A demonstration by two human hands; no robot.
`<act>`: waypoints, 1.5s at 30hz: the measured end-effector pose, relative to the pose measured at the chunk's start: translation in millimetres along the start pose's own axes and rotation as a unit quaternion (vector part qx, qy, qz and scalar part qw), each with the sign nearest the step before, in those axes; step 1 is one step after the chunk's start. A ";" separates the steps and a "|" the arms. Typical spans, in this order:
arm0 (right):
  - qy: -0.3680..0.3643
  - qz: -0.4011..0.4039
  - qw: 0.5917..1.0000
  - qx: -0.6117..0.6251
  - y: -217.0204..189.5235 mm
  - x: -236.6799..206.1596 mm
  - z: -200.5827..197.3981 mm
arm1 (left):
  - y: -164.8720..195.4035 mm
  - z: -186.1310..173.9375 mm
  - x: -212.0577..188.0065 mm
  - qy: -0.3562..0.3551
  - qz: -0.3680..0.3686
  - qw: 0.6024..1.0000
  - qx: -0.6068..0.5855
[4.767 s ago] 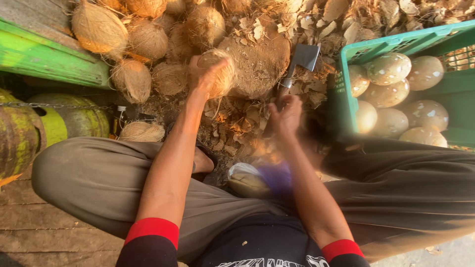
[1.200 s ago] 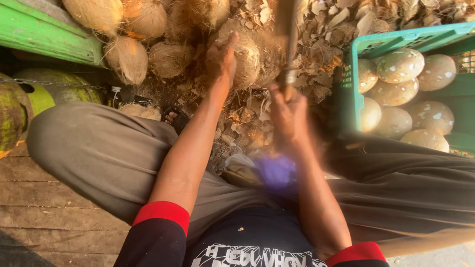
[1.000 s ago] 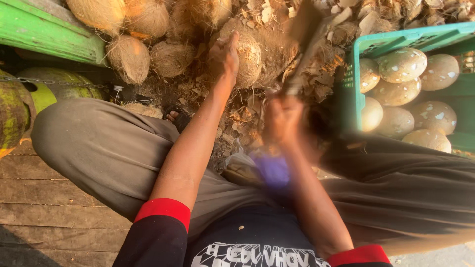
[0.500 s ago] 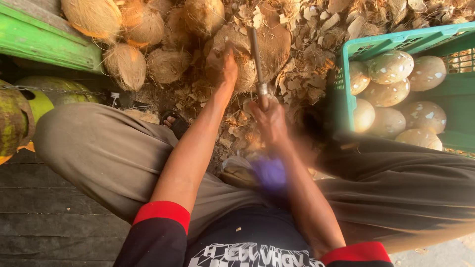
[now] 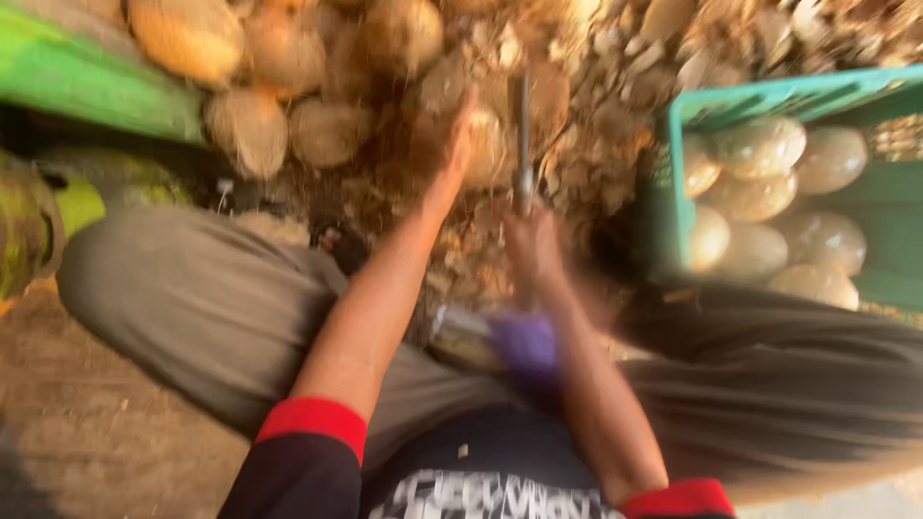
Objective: The person sits on the floor and uses a machete to peel the fibrous husk off a coconut. They hold the coconut with one hand and strike it repeatedly with the machete, rotating it to remove the husk. The peeled coconut is then placed into a green crate.
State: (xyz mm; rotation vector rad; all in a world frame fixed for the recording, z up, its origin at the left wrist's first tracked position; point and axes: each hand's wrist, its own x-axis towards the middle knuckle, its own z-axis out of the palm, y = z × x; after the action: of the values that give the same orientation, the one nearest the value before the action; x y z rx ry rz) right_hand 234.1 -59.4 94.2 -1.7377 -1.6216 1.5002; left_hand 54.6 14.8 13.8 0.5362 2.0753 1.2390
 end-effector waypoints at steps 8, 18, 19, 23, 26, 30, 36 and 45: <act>-0.055 0.078 0.980 0.172 -20.1 -20.0 3.4 | -11.2 -23.4 -10.7 -0.062 0.077 0.988 -0.119; -0.008 -0.001 0.948 0.319 -38.2 -40.2 -20.2 | 20.7 -33.5 -5.3 -0.080 -0.053 0.995 -0.024; -0.004 -0.031 0.942 0.335 -40.2 -40.8 -20.6 | 15.7 -31.3 -4.9 -0.064 -0.064 0.996 -0.018; 0.004 -0.058 0.950 0.306 -49.0 -40.2 -14.1 | -4.1 -13.7 2.8 -0.018 0.006 1.000 -0.009; -0.038 0.045 0.978 0.199 -51.3 -44.9 -13.7 | -9.4 -4.6 3.5 0.031 0.141 0.988 0.056; -0.019 -0.019 0.967 0.252 -49.4 -48.5 -22.6 | -8.2 -2.2 3.4 0.005 0.083 0.996 0.017; 0.049 -0.098 0.954 0.278 -44.1 -36.4 -8.8 | 0.2 -2.3 -5.6 -0.013 0.011 0.999 0.045; 0.055 -0.122 0.973 0.188 -14.6 -22.8 -9.1 | -5.1 11.5 -3.7 0.002 0.097 0.979 0.180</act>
State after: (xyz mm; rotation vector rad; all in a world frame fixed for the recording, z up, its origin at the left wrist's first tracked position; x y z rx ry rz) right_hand 238.7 -71.2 119.8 -1.3388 -1.3345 1.4502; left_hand 65.4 17.1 6.6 0.9187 2.3088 0.9660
